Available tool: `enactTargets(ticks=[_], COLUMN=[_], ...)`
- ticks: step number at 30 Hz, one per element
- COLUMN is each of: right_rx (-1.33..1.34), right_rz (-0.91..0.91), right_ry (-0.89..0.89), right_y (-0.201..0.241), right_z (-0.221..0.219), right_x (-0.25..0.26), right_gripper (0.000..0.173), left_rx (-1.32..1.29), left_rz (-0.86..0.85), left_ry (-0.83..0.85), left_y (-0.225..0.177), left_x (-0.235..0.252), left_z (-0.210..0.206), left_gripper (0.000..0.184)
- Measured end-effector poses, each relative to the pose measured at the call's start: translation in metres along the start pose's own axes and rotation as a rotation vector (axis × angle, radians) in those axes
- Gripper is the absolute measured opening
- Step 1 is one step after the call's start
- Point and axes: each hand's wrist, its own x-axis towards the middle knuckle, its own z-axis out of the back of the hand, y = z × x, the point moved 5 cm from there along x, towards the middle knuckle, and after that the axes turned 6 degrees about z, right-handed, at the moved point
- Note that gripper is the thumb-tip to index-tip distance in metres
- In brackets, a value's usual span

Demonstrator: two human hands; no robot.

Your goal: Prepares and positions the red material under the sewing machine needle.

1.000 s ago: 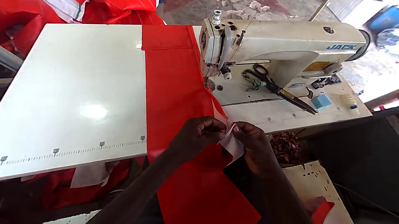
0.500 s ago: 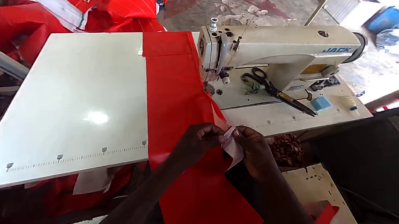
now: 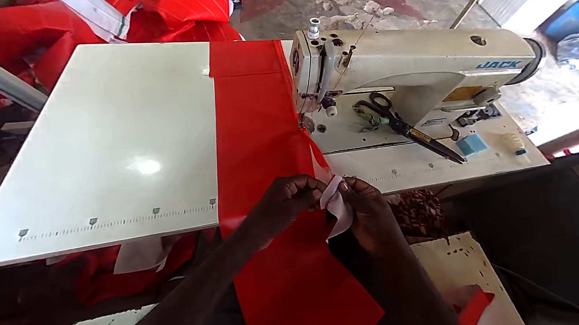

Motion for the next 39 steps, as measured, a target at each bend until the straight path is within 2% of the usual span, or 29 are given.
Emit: enactTargets(ticks=[10, 18, 30, 39], right_rx=[0.067, 0.077, 0.095, 0.067], right_rz=[-0.026, -0.038, -0.052, -0.024], right_ry=[-0.016, -0.034, -0.031, -0.014], right_y=[-0.004, -0.006, -0.011, -0.012], right_z=[0.0, 0.002, -0.001, -0.004], right_x=[-0.002, -0.004, -0.002, -0.001], right_gripper=[0.012, 0.013, 0.012, 0.011], left_rx=[0.056, 0.255, 0.034, 0.333], left_rz=[-0.02, -0.219, -0.066, -0.191], left_ry=[-0.025, -0.109, -0.107, -0.165], left_y=[-0.003, -0.005, 0.005, -0.003], left_x=[-0.003, -0.012, -0.009, -0.012], left_z=[-0.002, -0.003, 0.002, 0.001], left_gripper=[0.014, 0.014, 0.019, 0.021])
